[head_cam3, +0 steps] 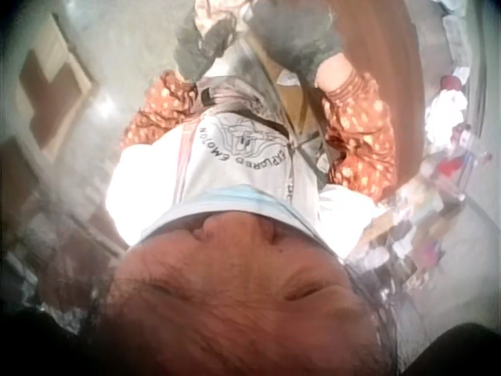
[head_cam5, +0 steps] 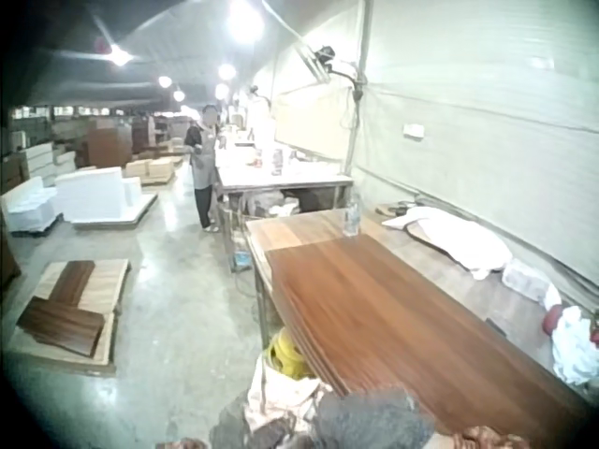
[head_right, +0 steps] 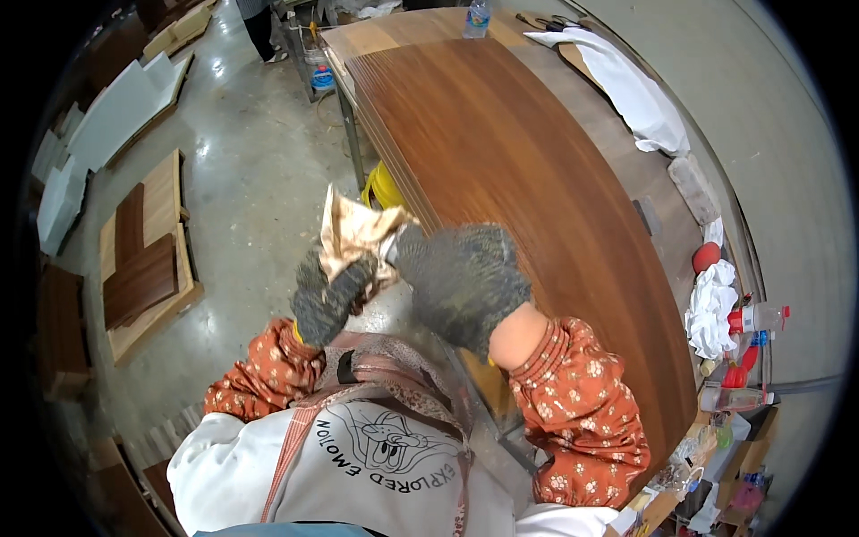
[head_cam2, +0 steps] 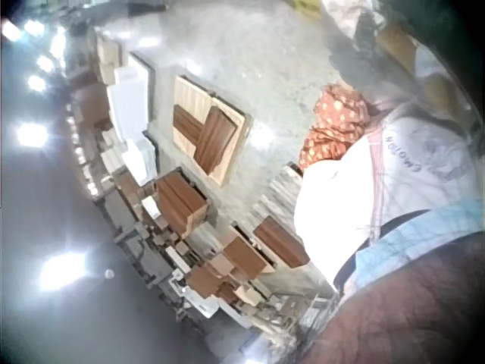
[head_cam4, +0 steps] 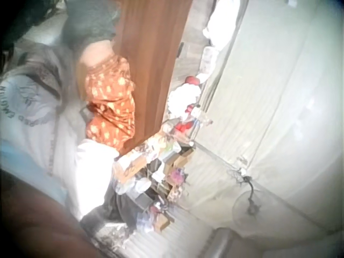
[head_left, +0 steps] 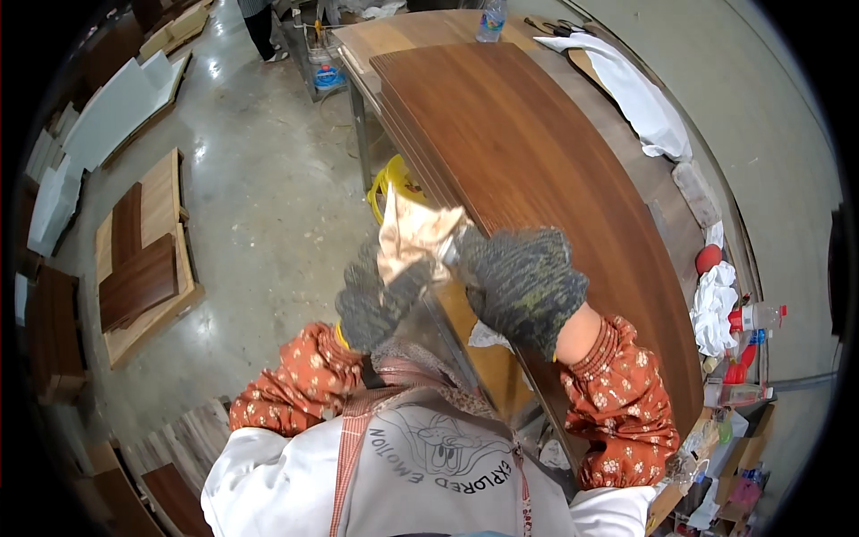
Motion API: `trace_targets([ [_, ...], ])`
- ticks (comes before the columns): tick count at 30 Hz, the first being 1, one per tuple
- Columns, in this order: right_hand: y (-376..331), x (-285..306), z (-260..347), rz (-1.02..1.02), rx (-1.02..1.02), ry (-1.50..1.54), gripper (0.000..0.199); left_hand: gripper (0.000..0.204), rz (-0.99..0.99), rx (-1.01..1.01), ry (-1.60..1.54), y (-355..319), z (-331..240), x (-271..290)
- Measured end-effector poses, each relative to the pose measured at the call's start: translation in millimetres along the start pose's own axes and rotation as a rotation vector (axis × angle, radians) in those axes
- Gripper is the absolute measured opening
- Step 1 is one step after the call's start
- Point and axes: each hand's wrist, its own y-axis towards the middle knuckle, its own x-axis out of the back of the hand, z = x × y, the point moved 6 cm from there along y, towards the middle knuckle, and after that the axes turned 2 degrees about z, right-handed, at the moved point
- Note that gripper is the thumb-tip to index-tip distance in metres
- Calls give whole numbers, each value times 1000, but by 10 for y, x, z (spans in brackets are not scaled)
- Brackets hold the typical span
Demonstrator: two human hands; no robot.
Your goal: The person wipes a wooden panel with a cloth, applies liquid from a bottle, and uses a sanding block on the surface and edges.
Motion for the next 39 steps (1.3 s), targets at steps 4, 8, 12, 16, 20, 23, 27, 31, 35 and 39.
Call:
trace_targets([
  [4,72,207,-281,-112,-240,67,43,30,-148,167,-570,433,597,-210],
  [8,-163,194,-763,-634,-154,471,62,37,-36,-315,333,837,340,-335],
  [12,-415,133,-1113,-819,-652,566,80,38,83,-418,127,1051,425,-401],
  [16,-511,13,-1100,-949,-654,594,80,38,57,-244,408,1328,792,-179],
  [20,-516,-126,-1250,-1021,-539,605,69,43,132,-210,374,1004,426,-715],
  [23,-461,-197,-1125,-1035,-454,672,64,35,248,-262,384,1136,475,-514],
  [27,-418,-315,-1195,-1001,-385,974,64,38,267,83,32,1481,790,-315],
  [31,-514,-257,-1140,-1079,-552,496,70,51,189,186,40,1207,659,-515],
  [35,-505,-285,-1149,-1139,-448,628,87,60,170,595,-325,1283,910,-373],
  [39,-412,-292,-1120,-1026,-505,478,74,32,-44,219,191,1349,973,-272],
])
